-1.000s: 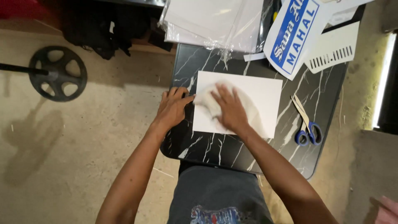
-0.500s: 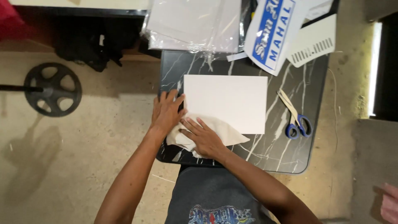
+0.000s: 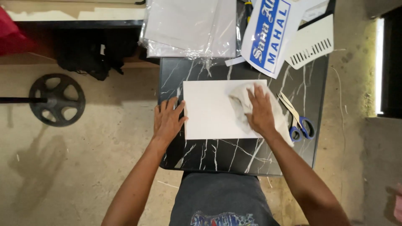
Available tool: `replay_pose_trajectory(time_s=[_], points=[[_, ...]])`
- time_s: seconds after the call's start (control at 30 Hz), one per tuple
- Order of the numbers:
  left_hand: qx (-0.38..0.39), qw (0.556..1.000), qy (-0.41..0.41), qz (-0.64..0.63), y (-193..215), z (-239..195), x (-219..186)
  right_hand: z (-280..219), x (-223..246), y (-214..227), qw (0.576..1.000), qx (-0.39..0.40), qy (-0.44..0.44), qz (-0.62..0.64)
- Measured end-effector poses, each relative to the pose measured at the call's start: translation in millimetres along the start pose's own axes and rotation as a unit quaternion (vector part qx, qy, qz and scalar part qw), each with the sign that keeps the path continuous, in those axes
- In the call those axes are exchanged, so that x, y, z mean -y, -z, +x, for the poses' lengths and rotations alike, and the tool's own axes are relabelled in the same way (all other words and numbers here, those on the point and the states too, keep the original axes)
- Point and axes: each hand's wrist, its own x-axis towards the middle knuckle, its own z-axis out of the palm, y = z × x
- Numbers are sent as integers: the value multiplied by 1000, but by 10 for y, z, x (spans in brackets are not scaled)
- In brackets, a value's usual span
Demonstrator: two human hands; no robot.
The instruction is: Trim a printed decal with scissors and apply it onto a white backing board.
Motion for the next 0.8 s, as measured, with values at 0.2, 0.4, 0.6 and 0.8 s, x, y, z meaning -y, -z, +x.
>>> replay_pose_trajectory(time_s=[0.2, 0.4, 0.6, 0.8], points=[[-16, 1000, -12, -18, -66, -68, 46, 510, 612, -146, 1000, -3, 30, 3], [-15, 998, -1, -58, -10, -86, 60, 780, 1356, -197, 994, 59, 92, -19], [-6, 1000, 16, -19, -90, -47, 83, 379, 1575, -167, 973, 145, 166, -63], [-2, 998, 17, -54, -98, -56, 68, -319, 900, -226, 967, 203, 152, -11]])
